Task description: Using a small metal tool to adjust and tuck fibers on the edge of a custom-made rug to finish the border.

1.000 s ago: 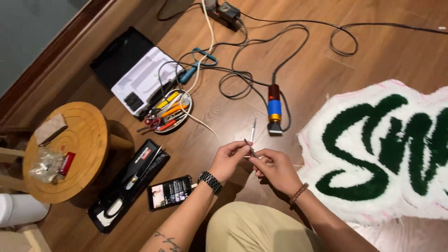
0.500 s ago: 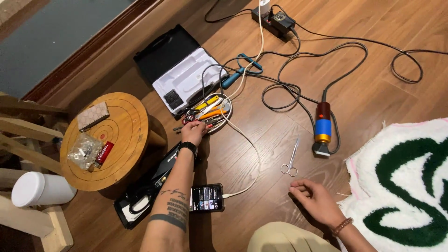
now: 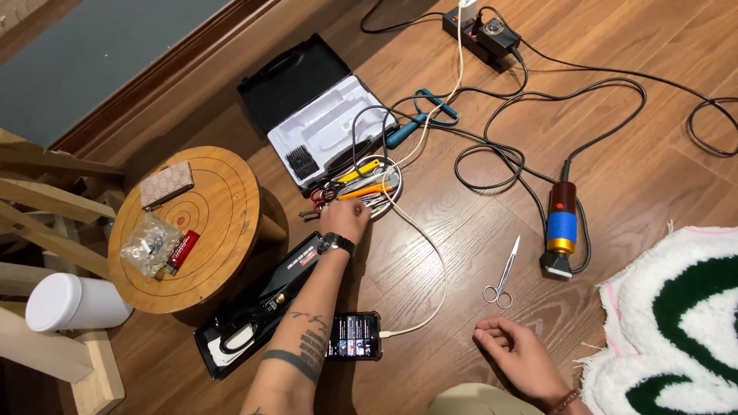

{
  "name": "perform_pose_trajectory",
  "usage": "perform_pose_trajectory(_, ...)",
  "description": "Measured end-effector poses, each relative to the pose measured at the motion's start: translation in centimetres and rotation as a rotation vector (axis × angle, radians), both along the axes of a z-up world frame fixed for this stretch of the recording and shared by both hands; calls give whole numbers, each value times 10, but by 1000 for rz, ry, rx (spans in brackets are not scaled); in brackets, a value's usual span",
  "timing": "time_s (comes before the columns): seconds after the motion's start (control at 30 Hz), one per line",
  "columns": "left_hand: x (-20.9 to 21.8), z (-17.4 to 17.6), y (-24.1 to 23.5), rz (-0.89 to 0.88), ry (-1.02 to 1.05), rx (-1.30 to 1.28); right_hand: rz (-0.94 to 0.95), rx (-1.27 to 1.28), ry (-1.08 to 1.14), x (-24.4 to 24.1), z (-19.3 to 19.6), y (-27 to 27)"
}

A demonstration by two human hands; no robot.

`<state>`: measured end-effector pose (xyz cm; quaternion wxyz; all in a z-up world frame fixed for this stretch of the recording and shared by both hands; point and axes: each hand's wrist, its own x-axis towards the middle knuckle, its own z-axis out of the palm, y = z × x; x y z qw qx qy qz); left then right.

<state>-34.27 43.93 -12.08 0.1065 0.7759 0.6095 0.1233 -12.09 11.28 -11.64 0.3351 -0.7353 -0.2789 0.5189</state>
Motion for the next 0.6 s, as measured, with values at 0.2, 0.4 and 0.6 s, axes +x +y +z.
perform_pose_trajectory(0.2, -6, -23, 0, -242, 196, 197, 23, 14, -3, -1, -7, 0)
perform_pose_trajectory(0.4, 0, -28, 0, -270, 204, 166, 56, -46, -26, -3, 4, 5)
perform_pose_trajectory(0.6, 7, -46, 10, -237, 350, 77, 44, -17, -14, -1, 0, 3)
